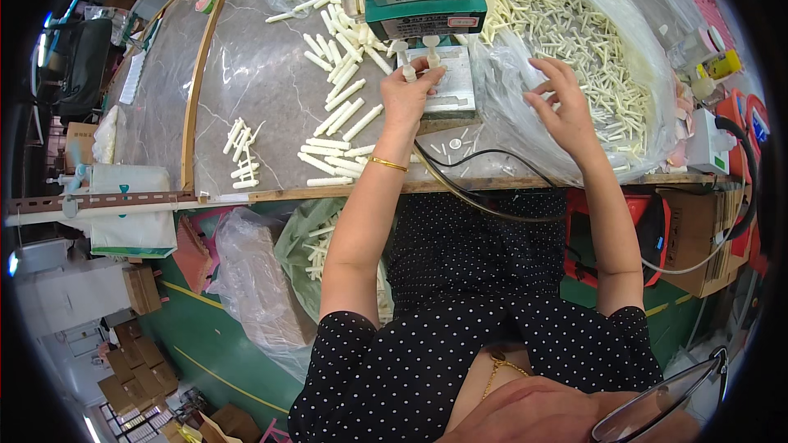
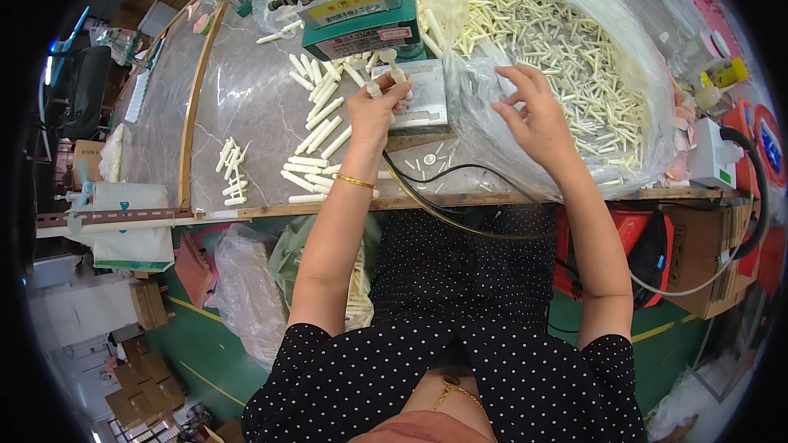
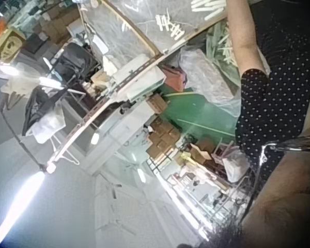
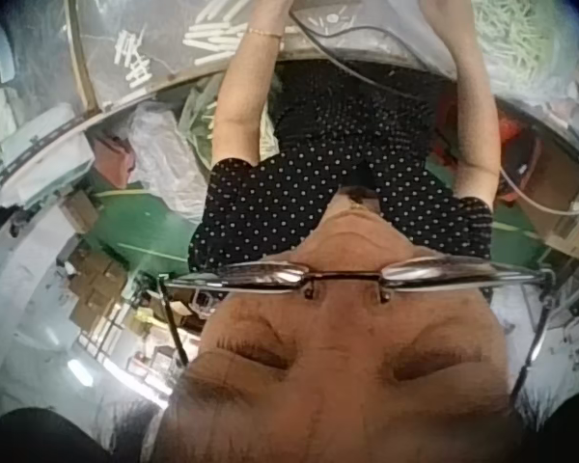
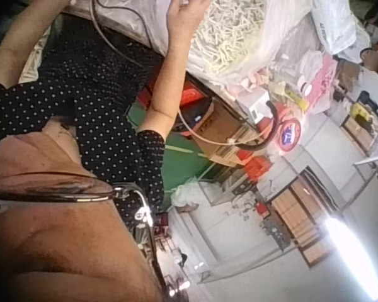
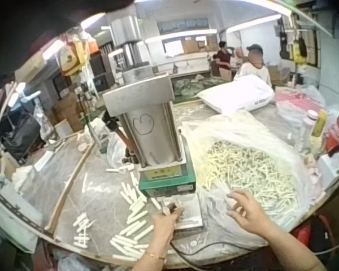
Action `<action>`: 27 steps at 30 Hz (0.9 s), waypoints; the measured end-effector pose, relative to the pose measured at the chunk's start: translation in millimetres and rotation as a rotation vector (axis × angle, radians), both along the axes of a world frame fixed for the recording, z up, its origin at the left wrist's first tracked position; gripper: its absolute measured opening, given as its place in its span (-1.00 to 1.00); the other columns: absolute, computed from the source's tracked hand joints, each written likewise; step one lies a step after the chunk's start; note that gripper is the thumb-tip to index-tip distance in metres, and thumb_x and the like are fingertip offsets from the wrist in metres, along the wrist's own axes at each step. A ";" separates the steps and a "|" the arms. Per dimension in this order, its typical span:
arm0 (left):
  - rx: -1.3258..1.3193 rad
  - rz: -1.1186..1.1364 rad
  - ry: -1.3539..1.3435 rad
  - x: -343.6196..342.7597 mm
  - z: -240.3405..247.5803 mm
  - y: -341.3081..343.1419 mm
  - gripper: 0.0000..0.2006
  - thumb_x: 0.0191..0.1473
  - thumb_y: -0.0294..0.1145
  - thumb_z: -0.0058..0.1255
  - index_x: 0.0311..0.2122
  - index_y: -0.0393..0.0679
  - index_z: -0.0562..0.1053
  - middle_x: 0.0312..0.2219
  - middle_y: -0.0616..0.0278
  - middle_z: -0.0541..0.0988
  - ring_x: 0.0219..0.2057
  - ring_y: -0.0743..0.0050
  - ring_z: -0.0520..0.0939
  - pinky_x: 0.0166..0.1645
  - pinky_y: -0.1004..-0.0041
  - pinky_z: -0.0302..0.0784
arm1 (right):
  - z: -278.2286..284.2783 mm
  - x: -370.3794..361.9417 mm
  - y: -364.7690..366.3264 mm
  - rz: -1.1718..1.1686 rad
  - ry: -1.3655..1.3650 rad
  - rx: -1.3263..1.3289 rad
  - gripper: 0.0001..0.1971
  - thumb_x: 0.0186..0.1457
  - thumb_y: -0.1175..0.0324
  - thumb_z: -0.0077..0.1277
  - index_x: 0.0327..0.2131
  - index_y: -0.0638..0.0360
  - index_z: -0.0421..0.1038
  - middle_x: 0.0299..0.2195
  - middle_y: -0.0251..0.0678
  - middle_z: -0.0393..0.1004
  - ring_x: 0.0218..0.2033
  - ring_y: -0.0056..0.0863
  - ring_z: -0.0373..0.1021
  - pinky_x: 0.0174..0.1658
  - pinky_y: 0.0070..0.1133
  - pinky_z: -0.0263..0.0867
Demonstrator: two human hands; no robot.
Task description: Manually inserting small plastic components into an assembly fixture on a workbench.
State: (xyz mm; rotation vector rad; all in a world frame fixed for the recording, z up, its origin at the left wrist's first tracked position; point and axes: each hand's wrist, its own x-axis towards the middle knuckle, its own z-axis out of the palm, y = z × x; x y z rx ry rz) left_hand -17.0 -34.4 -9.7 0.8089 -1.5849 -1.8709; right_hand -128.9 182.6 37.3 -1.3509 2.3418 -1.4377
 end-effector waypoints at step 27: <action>-0.148 -0.275 -0.204 64.0 21.8 -23.3 -0.74 -0.09 -0.39 0.13 -0.27 -0.27 0.44 -0.39 0.25 0.56 -0.39 0.64 0.51 -0.39 0.56 0.38 | -27.4 -33.1 31.0 -0.082 -0.603 -0.016 -0.74 -0.03 0.39 0.05 -0.26 0.34 0.38 -0.45 -0.29 0.48 -0.42 -0.63 0.41 -0.36 -0.70 0.31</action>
